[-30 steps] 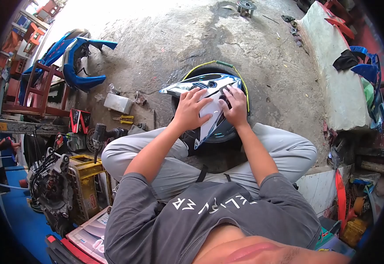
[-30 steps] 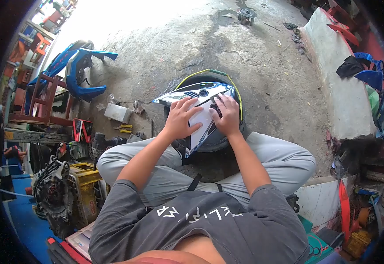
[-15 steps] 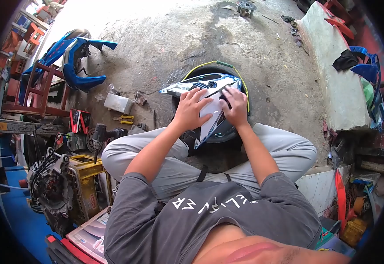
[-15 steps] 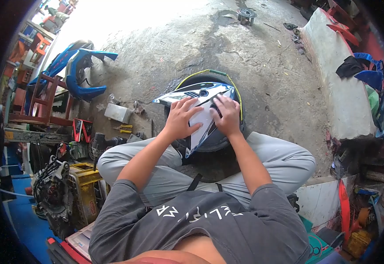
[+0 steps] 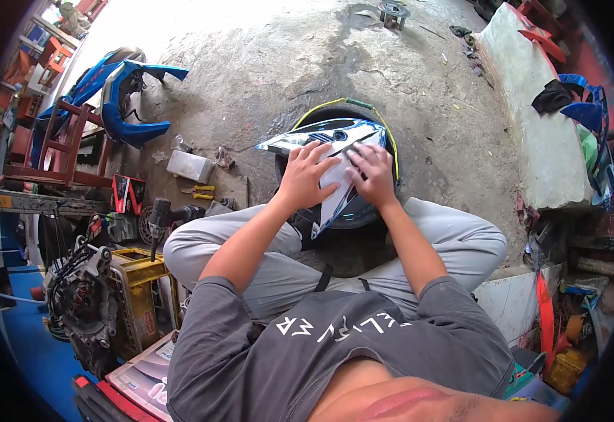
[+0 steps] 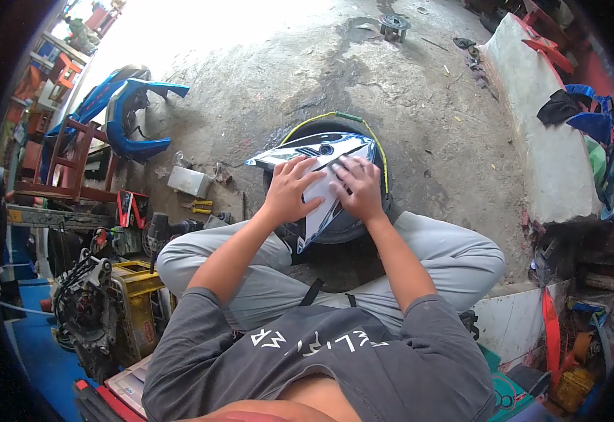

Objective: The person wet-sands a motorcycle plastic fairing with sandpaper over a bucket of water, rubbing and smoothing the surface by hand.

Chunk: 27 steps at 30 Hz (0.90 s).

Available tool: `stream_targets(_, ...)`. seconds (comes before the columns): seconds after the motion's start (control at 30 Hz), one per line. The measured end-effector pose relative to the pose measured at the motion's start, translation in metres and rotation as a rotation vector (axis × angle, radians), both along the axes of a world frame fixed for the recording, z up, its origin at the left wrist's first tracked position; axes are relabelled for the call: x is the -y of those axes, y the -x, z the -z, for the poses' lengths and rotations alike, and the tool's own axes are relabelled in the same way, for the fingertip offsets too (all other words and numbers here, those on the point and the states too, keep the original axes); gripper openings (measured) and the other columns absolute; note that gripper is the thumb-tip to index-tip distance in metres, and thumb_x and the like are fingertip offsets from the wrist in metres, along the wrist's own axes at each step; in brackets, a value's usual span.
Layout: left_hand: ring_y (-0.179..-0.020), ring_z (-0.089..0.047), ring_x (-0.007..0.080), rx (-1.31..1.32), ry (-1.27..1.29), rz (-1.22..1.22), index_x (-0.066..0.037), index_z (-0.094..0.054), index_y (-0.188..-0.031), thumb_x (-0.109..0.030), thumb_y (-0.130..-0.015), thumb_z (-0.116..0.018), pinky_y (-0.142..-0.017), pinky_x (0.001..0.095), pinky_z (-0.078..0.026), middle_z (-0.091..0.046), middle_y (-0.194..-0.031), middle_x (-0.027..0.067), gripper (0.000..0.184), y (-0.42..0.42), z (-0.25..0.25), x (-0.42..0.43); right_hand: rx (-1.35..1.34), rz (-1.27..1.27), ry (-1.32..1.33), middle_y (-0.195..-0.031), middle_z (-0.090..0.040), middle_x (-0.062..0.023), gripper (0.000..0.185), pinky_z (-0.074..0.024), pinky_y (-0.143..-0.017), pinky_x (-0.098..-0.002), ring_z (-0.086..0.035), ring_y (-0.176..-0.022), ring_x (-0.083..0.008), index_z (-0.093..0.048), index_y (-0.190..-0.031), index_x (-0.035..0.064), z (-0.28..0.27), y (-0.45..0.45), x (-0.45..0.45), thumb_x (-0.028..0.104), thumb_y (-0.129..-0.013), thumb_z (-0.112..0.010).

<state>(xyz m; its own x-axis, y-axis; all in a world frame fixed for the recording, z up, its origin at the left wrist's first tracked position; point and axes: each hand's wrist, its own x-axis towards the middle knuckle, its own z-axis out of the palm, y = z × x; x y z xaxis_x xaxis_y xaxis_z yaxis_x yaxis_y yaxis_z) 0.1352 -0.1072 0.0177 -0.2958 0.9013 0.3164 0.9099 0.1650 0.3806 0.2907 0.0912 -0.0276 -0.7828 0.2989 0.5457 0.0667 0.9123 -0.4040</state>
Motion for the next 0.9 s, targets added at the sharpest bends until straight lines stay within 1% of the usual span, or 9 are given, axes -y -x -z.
stream_targets(0.07, -0.154, -0.05, 0.039, 0.004, 0.006, 0.003, -0.024, -0.074, -0.142, -0.046, -0.088, -0.086, -0.125, 0.0572, -0.037, -0.061, -0.161, 0.0128, 0.059, 0.0, -0.001, 0.0, -0.006, 0.116, 0.035, -0.146, -0.074, -0.0111, 0.045, -0.0433, -0.116, -0.0541, -0.06, -0.139, -0.0364, -0.083, -0.131, 0.01, 0.01, 0.002, -0.005, 0.04, -0.097, -0.081)
stream_targets(0.17, -0.154, -0.05, 0.0387, 0.009, -0.009, -0.001, -0.025, -0.074, -0.142, -0.045, -0.088, -0.086, -0.125, 0.0571, -0.037, -0.061, -0.161, 0.0126, 0.059, 0.0, 0.0, -0.001, -0.017, -0.143, -0.033, -0.148, -0.073, -0.0114, 0.043, -0.0435, -0.116, -0.0547, -0.06, -0.138, -0.0372, -0.083, -0.13, 0.0105, -0.003, -0.001, 0.002, 0.038, -0.098, -0.08)
stream_targets(0.2, -0.154, -0.05, 0.0387, 0.012, -0.017, -0.001, -0.025, -0.074, -0.142, -0.045, -0.088, -0.086, -0.125, 0.057, -0.037, -0.061, -0.161, 0.0125, 0.059, 0.0, 0.0, -0.001, 0.001, -0.151, -0.032, -0.149, -0.074, -0.0105, 0.04, -0.0434, -0.118, -0.0529, -0.061, -0.138, -0.0363, -0.084, -0.128, 0.0111, -0.006, -0.003, 0.004, 0.037, -0.098, -0.079)
stream_targets(0.33, -0.154, -0.05, 0.0383, 0.001, -0.009, 0.01, -0.025, -0.074, -0.143, -0.045, -0.088, -0.085, -0.125, 0.057, -0.037, -0.061, -0.16, 0.0121, 0.06, 0.0, 0.0, 0.0, -0.014, 0.079, 0.052, -0.147, -0.075, -0.0105, 0.045, -0.0423, -0.116, -0.0544, -0.061, -0.137, -0.0349, -0.083, -0.132, 0.0119, 0.007, 0.002, -0.007, 0.041, -0.097, -0.081)
stream_targets(0.47, -0.155, -0.05, 0.038, -0.001, -0.014, -0.001, -0.025, -0.073, -0.144, -0.045, -0.087, -0.086, -0.125, 0.0571, -0.037, -0.061, -0.16, 0.0118, 0.061, 0.001, 0.003, 0.0, 0.002, -0.115, -0.005, -0.144, -0.076, -0.0112, 0.041, -0.0431, -0.116, -0.0528, -0.061, -0.136, -0.0366, -0.085, -0.128, 0.011, -0.005, -0.002, 0.005, 0.039, -0.098, -0.08)
stream_targets(0.6, -0.155, -0.049, 0.0378, -0.006, 0.009, 0.0, -0.024, -0.072, -0.144, -0.045, -0.087, -0.086, -0.125, 0.0575, -0.037, -0.061, -0.161, 0.0119, 0.062, 0.0, 0.0, 0.0, -0.02, 0.053, 0.056, -0.145, -0.076, -0.0108, 0.044, -0.0442, -0.116, -0.0523, -0.062, -0.136, -0.0346, -0.083, -0.13, 0.0106, 0.002, 0.001, -0.004, 0.037, -0.095, -0.083)
stream_targets(0.7, -0.155, -0.049, 0.0379, -0.005, -0.008, -0.002, -0.023, -0.072, -0.143, -0.045, -0.087, -0.086, -0.125, 0.0577, -0.036, -0.061, -0.161, 0.0121, 0.061, 0.0, 0.001, -0.001, -0.031, -0.15, 0.033, -0.143, -0.076, -0.0118, 0.042, -0.0461, -0.114, -0.0525, -0.064, -0.135, -0.0356, -0.083, -0.129, 0.0098, -0.006, -0.002, 0.003, 0.035, -0.096, -0.083)
stream_targets(0.87, -0.155, -0.049, 0.0383, -0.001, 0.006, 0.008, -0.023, -0.072, -0.142, -0.045, -0.087, -0.086, -0.125, 0.0576, -0.037, -0.061, -0.161, 0.0123, 0.061, 0.001, 0.002, 0.0, -0.103, -0.109, 0.214, -0.139, -0.076, -0.0182, 0.041, -0.0514, -0.115, -0.0532, -0.069, -0.128, -0.0414, -0.08, -0.125, 0.0003, 0.008, -0.001, -0.007, 0.031, -0.098, -0.082)
stream_targets(0.9, -0.155, -0.049, 0.0384, -0.002, 0.008, 0.006, -0.023, -0.072, -0.142, -0.045, -0.087, -0.086, -0.125, 0.0576, -0.037, -0.061, -0.161, 0.0122, 0.061, 0.001, 0.002, 0.0, -0.092, -0.122, 0.187, -0.138, -0.076, -0.0185, 0.04, -0.0514, -0.115, -0.0533, -0.069, -0.129, -0.0416, -0.08, -0.125, 0.0001, 0.005, 0.0, -0.005, 0.03, -0.098, -0.082)
